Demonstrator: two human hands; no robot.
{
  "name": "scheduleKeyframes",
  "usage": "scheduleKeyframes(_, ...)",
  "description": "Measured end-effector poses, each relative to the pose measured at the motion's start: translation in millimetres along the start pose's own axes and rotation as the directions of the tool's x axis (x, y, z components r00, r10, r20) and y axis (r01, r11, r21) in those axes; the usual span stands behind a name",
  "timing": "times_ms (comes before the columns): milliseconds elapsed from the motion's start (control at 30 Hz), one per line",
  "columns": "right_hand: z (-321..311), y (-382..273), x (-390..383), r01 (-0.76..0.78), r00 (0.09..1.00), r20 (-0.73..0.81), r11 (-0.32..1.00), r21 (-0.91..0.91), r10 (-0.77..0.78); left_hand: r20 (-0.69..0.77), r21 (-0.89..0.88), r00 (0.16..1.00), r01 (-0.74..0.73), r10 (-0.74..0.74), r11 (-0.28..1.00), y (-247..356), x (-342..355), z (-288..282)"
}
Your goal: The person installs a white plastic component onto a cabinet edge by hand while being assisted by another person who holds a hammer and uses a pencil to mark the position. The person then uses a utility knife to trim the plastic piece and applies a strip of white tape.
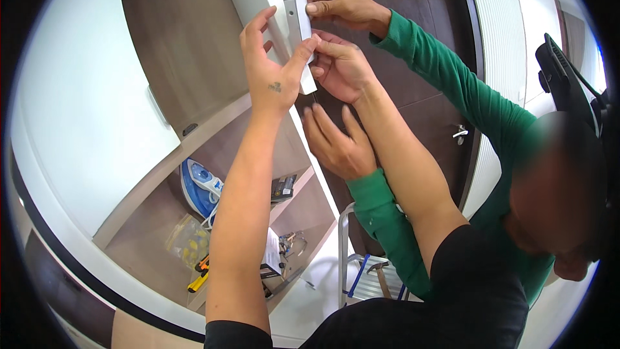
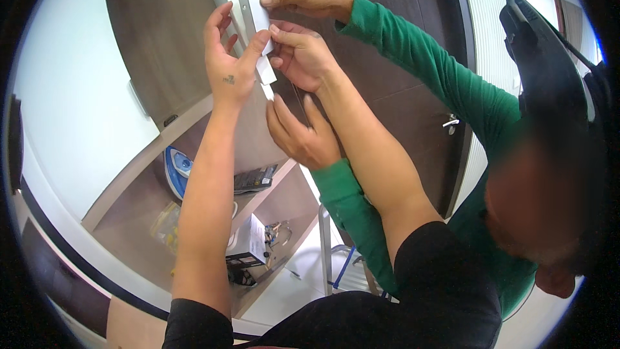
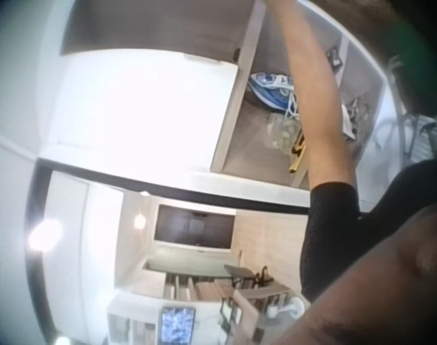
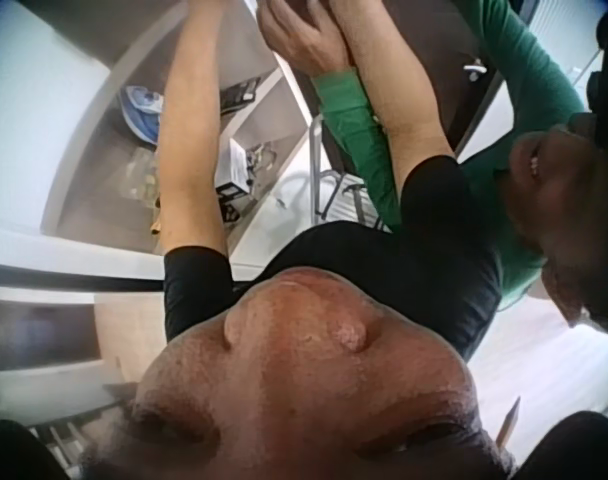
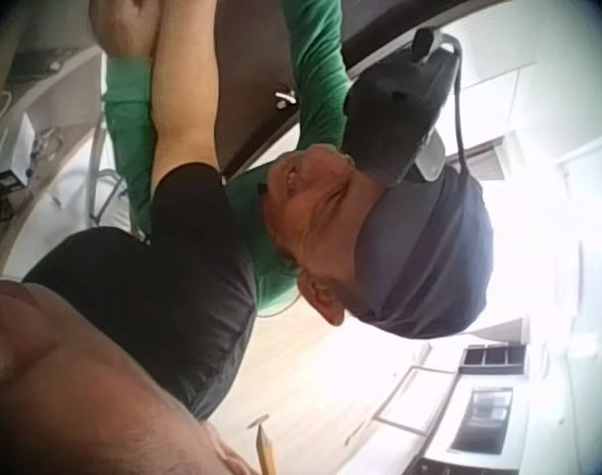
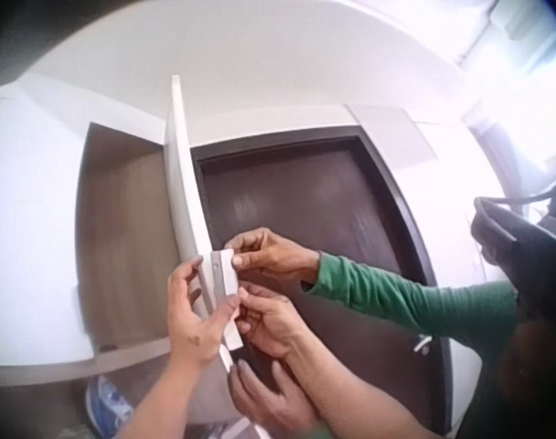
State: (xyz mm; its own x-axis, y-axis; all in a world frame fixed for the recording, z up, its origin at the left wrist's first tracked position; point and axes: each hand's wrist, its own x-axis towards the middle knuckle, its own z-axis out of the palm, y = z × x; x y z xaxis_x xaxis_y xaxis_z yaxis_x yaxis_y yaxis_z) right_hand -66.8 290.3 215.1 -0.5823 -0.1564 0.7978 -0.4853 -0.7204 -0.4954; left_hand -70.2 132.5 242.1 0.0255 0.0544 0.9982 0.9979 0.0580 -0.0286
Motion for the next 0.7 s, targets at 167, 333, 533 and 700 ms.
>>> scheduleKeyframes(167, 4, 9, 13, -0.095, 0.995, 0.048, 0.995, 0.037, 0.093, -0.011, 0.026, 1.0, 0.011, -0.01, 1.0, -6, 1, -8)
scheduleKeyframes(333, 12, 15, 9, -0.167, 0.983, -0.079, 0.986, 0.013, 0.167, 0.03, 0.028, 0.999, 0.024, -0.025, 0.999, -8, 4, -21)
scheduleKeyframes(533, 41, 18, 10, -0.104, 0.975, -0.214, 0.978, -0.183, 0.063, 0.003, -0.227, 0.999, 0.048, -0.048, 0.973, -17, -2, -20)
scheduleKeyframes(700, 51, 23, 3, -0.015, 0.958, -0.278, 0.963, -0.269, -0.063, 0.021, -0.212, 0.998, 0.068, -0.065, 0.975, -15, -1, -21)
